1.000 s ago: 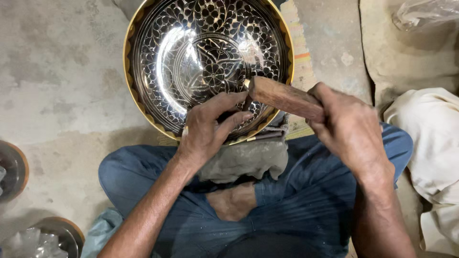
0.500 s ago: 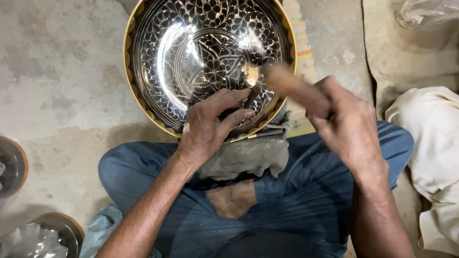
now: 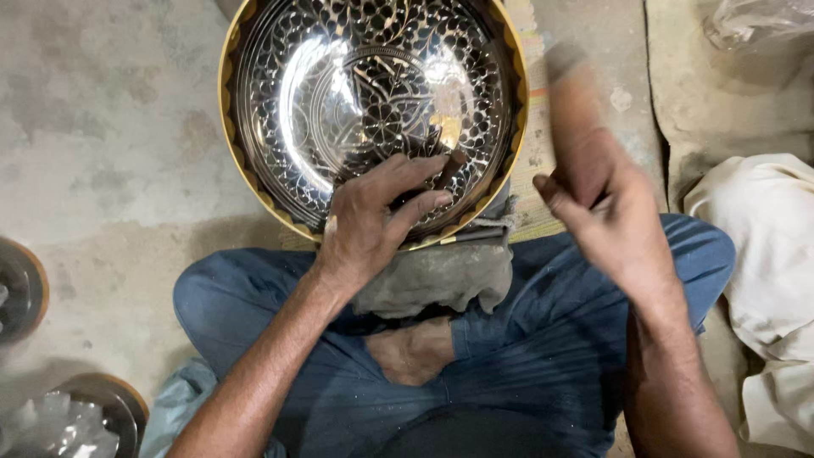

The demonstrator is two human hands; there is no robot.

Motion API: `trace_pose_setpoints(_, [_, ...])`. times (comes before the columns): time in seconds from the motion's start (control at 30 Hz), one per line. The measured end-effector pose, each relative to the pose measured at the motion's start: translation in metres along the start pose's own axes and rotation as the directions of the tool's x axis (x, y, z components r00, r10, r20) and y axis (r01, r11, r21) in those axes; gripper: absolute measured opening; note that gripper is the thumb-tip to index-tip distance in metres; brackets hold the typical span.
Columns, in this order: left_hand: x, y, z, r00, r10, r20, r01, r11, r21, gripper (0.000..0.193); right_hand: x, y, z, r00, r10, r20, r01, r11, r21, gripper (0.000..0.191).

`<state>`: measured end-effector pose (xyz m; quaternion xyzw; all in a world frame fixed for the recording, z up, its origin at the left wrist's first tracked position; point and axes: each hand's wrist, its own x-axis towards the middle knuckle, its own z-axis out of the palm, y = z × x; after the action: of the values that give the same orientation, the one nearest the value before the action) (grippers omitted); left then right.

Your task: The person sits cross-legged on the floor and uses a wooden mallet to repeatedly strike a metal chisel placed on the interior surface of a large, ornate metal bowl. The bowl is supported by a cloth and rests on the person's lap. The person systematically works on the central floral pattern of the bowl's interior.

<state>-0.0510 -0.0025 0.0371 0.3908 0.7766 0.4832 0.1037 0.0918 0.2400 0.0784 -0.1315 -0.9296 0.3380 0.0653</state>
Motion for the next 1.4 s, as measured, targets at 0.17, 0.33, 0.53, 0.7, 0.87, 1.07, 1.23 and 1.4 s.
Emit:
trace_pose_setpoints(0.17, [0.001,-0.004,0.002,0.998,0.064,-0.027,-0.063,0.998,0.025,0.039,0.001,-0.005,0.001,0.995,0.104,0.013,-0.095,0.951,-0.294,0.037])
trace_pose_setpoints(0.33, [0.0,-0.006,0.004,1.0,0.005,-0.026,-0.004,0.999,0.038,0.039,0.003,-0.017,0.001,1.0,0.025,-0.003,-0.025,0.979,-0.203,0.04])
trace_pose_setpoints(0.53, [-0.001,-0.008,0.005,1.0,-0.029,-0.002,0.029,0.998,0.048,0.04,0.003,-0.017,0.0,0.995,0.097,0.017,-0.09,0.964,-0.249,0.042])
trace_pose_setpoints(0.7, [-0.002,-0.007,0.005,1.0,-0.014,-0.028,0.014,1.0,0.01,0.038,-0.001,-0.01,0.0,0.996,-0.04,-0.085,0.04,0.999,-0.005,0.036])
trace_pose_setpoints(0.87, [-0.001,-0.005,0.003,0.995,0.084,-0.048,-0.082,0.996,0.038,0.038,-0.001,-0.011,0.0,0.997,-0.08,0.009,0.079,0.962,-0.261,0.038])
trace_pose_setpoints(1.07, [0.0,-0.002,0.002,1.0,0.004,-0.015,-0.004,1.0,-0.011,0.037,0.001,-0.005,0.004,0.993,0.022,0.116,0.025,0.921,-0.388,0.027])
trace_pose_setpoints(1.23, [0.0,-0.003,0.001,0.993,-0.111,0.037,0.112,0.994,-0.005,0.036,-0.002,0.01,0.001,0.978,-0.035,-0.205,0.016,0.996,-0.09,0.036])
trace_pose_setpoints(1.4, [-0.005,-0.005,0.004,0.998,-0.007,-0.059,0.006,1.0,-0.013,0.036,0.001,0.007,0.005,0.973,0.035,-0.227,-0.02,0.997,0.07,0.045])
